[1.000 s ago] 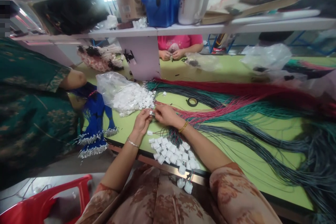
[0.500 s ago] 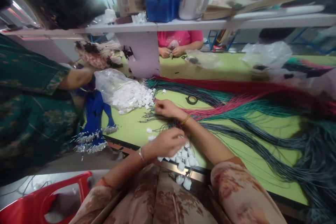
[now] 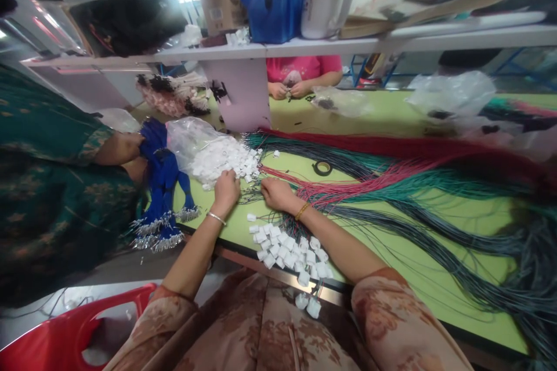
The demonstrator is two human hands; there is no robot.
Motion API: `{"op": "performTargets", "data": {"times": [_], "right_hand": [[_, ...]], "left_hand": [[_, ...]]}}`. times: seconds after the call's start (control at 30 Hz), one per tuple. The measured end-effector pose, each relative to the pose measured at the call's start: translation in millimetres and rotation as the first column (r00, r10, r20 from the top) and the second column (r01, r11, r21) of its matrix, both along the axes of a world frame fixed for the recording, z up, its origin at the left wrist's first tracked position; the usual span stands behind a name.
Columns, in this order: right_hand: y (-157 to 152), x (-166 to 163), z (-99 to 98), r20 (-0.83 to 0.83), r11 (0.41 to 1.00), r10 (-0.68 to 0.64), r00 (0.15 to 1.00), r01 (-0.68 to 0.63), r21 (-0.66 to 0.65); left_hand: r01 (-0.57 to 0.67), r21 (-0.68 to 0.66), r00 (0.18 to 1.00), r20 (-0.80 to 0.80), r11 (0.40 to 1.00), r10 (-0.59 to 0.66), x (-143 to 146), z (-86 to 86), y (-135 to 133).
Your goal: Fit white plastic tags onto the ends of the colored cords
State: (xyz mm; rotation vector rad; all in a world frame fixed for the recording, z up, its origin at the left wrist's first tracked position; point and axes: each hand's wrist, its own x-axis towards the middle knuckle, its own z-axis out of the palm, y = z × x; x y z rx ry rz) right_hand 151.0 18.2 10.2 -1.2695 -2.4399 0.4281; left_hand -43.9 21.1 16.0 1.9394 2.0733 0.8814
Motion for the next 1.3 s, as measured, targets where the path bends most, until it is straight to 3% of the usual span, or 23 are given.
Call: {"op": "performTargets", "data": {"times": [0.17,0.23,0.3,0.37,0.43,0.53,0.67,0.77,0.9,1.13,1.3], "right_hand": [[2.5,5.6,1.1,-0.171,1.0,-0.011,0.985,0.01,-0.005],[5.0,6.8,-0.2,-0.296,0.999,-0.003,0.955,-0.011,-0.045],[7.1,5.8,0.1,-0.434,0.994,0.005,0.901,-0.052,-0.097],[8.3,2.8,3.2,-0.553,0.987,-0.005,0.833,-0.086,-0.139],[8.7,-1.4,8.8,-0.633,0.98,-0.025,0.774,-0.105,-0.168],[8.2,-6.7,18.1,-0.699,0.971,-0.04,0.714,-0.137,-0.195],[6.2,-8.0,23.5,-0.728,0.963,-0.072,0.681,-0.143,-0.229],[4.2,-5.7,23.3,-0.719,0.968,-0.114,0.685,-0.087,-0.236],[2.2,-2.9,24.1,-0.689,0.966,-0.145,0.71,-0.048,-0.254],[3.2,-0.6,23.9,-0.599,0.975,-0.119,0.792,-0.019,-0.22],[2.4,-0.4,21.9,-0.52,0.993,-0.074,0.851,0.016,-0.115]], "left_hand": [[0.049,0.04,0.999,-0.005,0.998,-0.049,-3.1,-13.3,-0.8],[0.053,0.08,0.991,0.114,0.995,-0.062,-2.5,-12.4,-2.8],[0.049,0.112,0.938,0.336,0.992,-0.085,-1.9,-8.8,-3.3],[0.039,0.136,0.783,0.611,0.99,-0.115,-0.3,-4.0,-2.5],[0.019,0.151,0.56,0.818,0.988,-0.136,3.0,1.1,-1.0],[0.048,0.14,0.294,0.944,0.989,-0.148,10.3,7.7,0.2],[0.203,0.077,0.075,0.993,0.976,-0.094,21.4,12.0,-2.9],[0.264,0.048,-0.027,0.999,0.963,-0.042,28.4,10.8,-6.2],[0.279,0.02,-0.084,0.996,0.96,0.004,32.2,7.3,-9.1],[0.326,-0.027,-0.044,0.998,0.945,0.044,31.5,7.5,-12.3],[0.223,-0.02,0.082,0.997,0.975,0.001,37.2,0.8,-12.0]]}}
